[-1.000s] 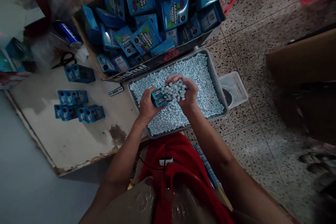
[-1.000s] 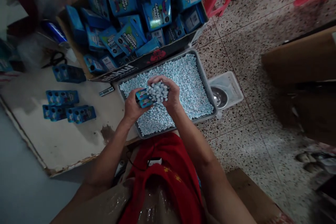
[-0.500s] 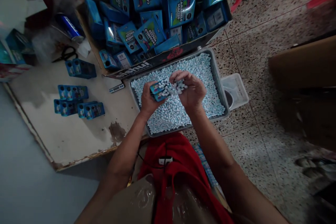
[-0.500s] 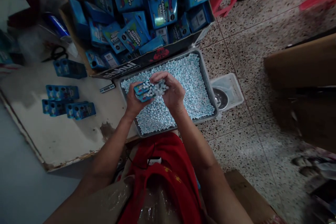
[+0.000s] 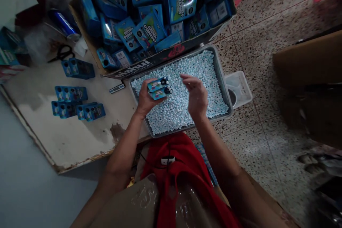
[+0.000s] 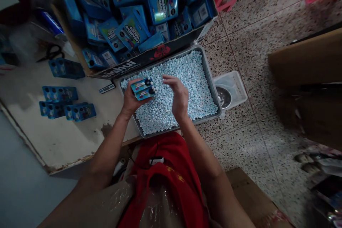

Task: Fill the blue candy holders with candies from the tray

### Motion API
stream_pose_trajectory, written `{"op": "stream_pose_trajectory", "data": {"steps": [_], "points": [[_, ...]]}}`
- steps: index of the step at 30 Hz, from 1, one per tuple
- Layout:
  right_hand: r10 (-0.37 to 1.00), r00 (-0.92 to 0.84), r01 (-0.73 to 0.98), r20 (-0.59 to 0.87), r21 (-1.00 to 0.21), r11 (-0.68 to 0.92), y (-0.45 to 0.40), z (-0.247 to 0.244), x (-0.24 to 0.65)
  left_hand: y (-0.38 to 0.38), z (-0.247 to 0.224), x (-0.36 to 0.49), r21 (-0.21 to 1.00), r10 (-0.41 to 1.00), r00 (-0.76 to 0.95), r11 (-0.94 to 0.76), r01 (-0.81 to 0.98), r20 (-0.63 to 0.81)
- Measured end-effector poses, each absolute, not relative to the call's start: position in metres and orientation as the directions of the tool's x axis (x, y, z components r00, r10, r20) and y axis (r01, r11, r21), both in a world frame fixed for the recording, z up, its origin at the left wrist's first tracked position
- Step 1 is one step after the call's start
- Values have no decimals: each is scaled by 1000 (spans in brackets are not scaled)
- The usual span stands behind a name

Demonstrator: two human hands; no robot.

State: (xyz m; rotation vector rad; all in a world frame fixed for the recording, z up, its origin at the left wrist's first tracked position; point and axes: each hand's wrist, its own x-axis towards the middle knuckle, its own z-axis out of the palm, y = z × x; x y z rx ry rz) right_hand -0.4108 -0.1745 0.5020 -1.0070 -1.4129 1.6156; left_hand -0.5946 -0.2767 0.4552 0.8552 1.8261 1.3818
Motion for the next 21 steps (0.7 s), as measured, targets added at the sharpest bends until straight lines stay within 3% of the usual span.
{"op": "stream_pose_trajectory", "data": {"steps": [4,11,17,21], "points": [[962,10,220,-272,-938,-267,-220,469,-350,-284,449,-631,961,827,-525,271,62,-199],[948,160,493,-276,-809,-319,-305,401,-335,-290,411,-659,957,914,-347,265,116,-211],[909,337,271,-247,-899,-345,-276,371,-395,-284,391,-628,986,972,-176,164,40,-155],[818,359,-131,-449,-892,-432,-250,363,-415,-271,388,-595,991,989,-77,131,17,-130]]}}
